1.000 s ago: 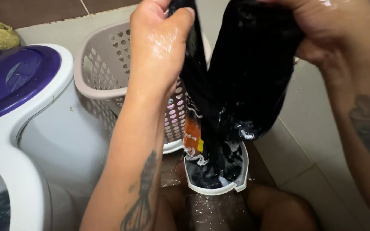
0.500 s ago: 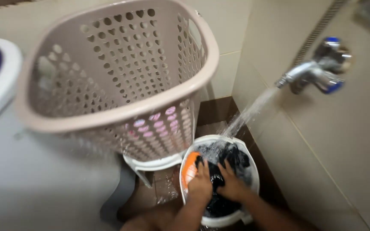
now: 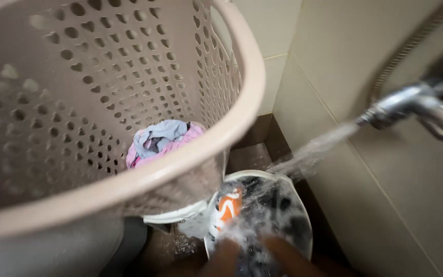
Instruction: Hand-washing laundry in a bucket and operating a semi-automatic washing machine in a bathroom.
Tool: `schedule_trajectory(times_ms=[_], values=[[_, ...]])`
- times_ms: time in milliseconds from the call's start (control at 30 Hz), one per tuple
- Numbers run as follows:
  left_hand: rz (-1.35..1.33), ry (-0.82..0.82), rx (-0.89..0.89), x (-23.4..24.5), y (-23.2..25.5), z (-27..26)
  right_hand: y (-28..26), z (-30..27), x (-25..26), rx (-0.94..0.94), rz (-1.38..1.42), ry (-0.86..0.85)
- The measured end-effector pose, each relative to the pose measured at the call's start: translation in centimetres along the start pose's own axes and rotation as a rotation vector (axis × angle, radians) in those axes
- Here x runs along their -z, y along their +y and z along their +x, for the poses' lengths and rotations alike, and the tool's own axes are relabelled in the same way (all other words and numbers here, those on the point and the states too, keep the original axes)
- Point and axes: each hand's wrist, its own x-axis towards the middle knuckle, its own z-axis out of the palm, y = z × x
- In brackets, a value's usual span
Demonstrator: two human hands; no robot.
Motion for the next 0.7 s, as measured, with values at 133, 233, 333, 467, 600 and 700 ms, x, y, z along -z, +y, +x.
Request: schedule_trajectory(times_ms=[133, 233, 333, 467, 600, 700], values=[[-0.126, -0.052, 0.094, 10.5, 5.0, -0.3, -1.5, -3.5, 0.5, 0.124, 0.130, 0.079], [-0.143, 0.312, -0.010, 26.8, 14.2, -6.8, -5.4, -7.3, 2.1, 0.388, 0.569, 0.132], [-0.387, 0.546, -0.358, 37.3, 21.4, -12.9, -9.2, -7.3, 3.8, 0.526, 0.331, 0.435], [-0.393, 0.578, -0.465, 46.9, 26.1, -20.2, -17.3, -14.8, 12.2, 0.544, 0.685, 0.594], [-0.556, 0.796, -0.461, 47.8, 25.2, -24.5, -29.5, -28.3, 22.2, 0.423, 0.767, 0.683], [-0.338, 0.880, -0.427, 41.1, 21.7, -21.1, -33.9, -34.0, 26.8, 0.472, 1.008, 0.586]])
